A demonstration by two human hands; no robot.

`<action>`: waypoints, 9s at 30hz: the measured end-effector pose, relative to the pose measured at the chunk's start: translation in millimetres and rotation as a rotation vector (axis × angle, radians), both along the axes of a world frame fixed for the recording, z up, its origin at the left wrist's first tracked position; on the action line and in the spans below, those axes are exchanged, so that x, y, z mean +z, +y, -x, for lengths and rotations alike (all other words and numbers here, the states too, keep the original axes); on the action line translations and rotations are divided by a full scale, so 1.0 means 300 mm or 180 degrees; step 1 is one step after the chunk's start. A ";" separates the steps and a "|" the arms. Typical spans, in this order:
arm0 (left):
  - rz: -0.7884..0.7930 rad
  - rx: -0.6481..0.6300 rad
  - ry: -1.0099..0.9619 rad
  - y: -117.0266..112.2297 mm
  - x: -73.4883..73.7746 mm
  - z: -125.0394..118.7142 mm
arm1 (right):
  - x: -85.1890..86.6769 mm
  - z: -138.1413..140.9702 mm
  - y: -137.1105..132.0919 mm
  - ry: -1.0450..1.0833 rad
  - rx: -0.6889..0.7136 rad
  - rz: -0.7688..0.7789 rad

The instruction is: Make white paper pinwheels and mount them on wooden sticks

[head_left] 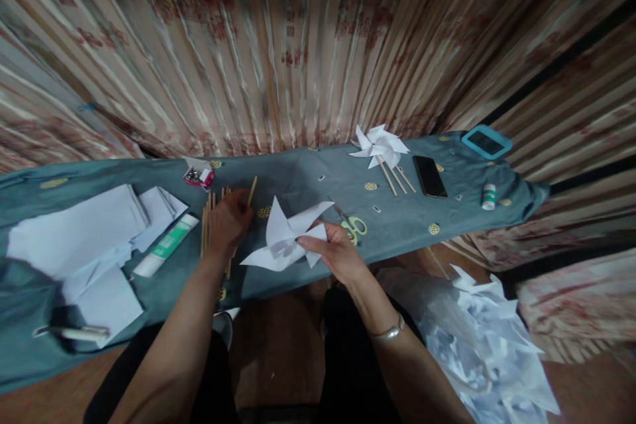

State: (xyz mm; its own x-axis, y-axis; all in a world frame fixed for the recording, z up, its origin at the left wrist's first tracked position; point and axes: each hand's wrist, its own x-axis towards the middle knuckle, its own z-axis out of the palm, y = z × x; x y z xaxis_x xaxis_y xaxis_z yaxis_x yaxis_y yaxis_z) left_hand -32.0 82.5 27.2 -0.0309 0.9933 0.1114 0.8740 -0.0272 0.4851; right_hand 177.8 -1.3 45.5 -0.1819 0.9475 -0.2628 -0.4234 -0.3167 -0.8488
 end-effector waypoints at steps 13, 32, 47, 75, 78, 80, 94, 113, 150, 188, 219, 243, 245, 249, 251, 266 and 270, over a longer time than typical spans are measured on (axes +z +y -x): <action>0.1232 -0.0015 -0.4366 -0.146 0.071 -0.129 | 0.064 0.017 -0.064 -0.1195 0.0499 -0.0621; 0.1910 0.0026 -0.4806 -0.313 0.095 -0.093 | 0.142 0.030 -0.126 -0.2826 -0.0408 -0.2186; 0.1742 -0.0513 -0.4312 -0.331 0.133 -0.071 | 0.176 -0.001 -0.155 -0.3195 -0.0558 -0.3357; 0.1705 -0.0684 -0.4031 -0.320 0.161 -0.083 | 0.178 0.007 -0.146 -0.2914 -0.0702 -0.2485; 0.1762 -0.0510 -0.3969 -0.314 0.164 -0.089 | 0.179 0.012 -0.137 -0.2732 -0.0739 -0.1874; 0.1701 -0.0506 -0.3965 -0.315 0.147 -0.089 | 0.169 0.012 -0.126 -0.2531 -0.0749 -0.1493; 0.1582 -0.0221 -0.3939 -0.355 0.044 -0.153 | 0.000 -0.025 -0.006 -0.0935 -0.0325 0.0385; 0.1837 0.1090 -0.5118 -0.527 -0.051 -0.152 | -0.021 -0.005 0.036 -0.1921 0.1207 0.0017; 0.1949 0.1472 -0.5691 -0.629 -0.156 -0.156 | 0.059 0.159 0.144 -0.4935 0.3317 -0.0786; 0.2200 0.1305 -0.5492 -0.701 -0.122 -0.112 | 0.030 0.143 0.177 -0.4234 0.3259 -0.0396; 0.1588 0.0467 -0.5435 -0.328 0.127 -0.151 | 0.040 -0.112 0.063 -0.0947 -0.0743 -0.0271; 0.1429 0.0240 -0.4890 -0.231 0.053 -0.207 | 0.042 -0.047 0.118 -0.0106 -0.0783 0.0048; 0.1331 0.0172 -0.4809 -0.228 0.047 -0.209 | 0.047 -0.045 0.113 -0.0060 -0.0745 0.0082; 0.1182 0.0053 -0.4770 -0.224 0.044 -0.211 | 0.051 -0.034 0.103 -0.0085 -0.0633 0.0039; 0.1162 -0.0027 -0.4769 -0.223 0.045 -0.212 | 0.046 -0.027 0.098 -0.0186 -0.0598 0.0002; 0.1074 0.0145 -0.4552 -0.220 0.013 -0.201 | 0.059 -0.142 0.090 -0.1714 -0.1560 -0.1039; 0.1313 0.0008 -0.4576 -0.228 0.013 -0.198 | 0.025 -0.172 0.123 -0.1512 -0.1876 -0.1153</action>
State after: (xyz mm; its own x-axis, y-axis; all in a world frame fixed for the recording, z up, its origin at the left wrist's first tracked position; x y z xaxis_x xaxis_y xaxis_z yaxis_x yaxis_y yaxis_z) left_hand 27.5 14.0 30.9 0.1306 0.9462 -0.2959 -0.3448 0.3232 0.8813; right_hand 229.5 35.6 53.0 0.4228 0.8933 0.1524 -0.0061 0.1710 -0.9853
